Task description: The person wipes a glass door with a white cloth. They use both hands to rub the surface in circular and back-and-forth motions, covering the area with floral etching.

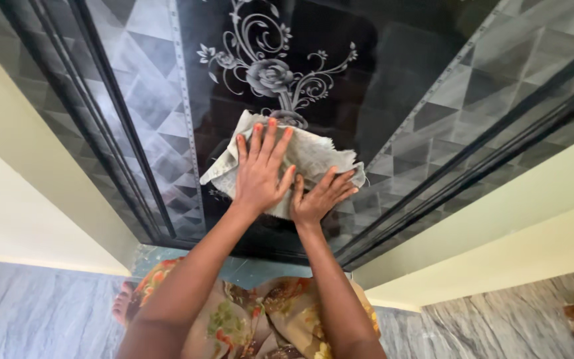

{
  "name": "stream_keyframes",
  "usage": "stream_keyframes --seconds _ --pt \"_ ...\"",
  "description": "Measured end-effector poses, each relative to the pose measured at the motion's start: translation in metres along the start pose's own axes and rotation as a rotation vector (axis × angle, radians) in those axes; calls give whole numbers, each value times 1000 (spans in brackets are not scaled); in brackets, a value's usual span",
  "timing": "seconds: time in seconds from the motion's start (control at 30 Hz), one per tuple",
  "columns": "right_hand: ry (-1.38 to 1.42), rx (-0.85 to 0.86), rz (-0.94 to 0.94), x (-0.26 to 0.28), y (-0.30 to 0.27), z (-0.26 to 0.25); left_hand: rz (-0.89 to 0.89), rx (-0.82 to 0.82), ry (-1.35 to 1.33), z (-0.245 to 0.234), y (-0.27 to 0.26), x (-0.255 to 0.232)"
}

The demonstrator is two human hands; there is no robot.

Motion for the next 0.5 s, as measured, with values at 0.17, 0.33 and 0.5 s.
stream_keyframes --seconds 0.17,0.33,0.5 --pt "-111 178 -181 39 7 19 75 -121 429 -6 8 48" --pt "-48 364 -258 109 15 33 -49 -262 454 -33 -15 129" --pt "4 518 -406 165 1 50 -179 -367 557 -65 -45 190"
Point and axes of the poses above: each hand's wrist, its own y-axis towards the middle knuckle, its own z-axis out of the palm, x = y × z, the point moved 3 cm from there along y, towards the middle knuckle, and after that the axes turned 1 degree about -x, right-handed, at the moved point
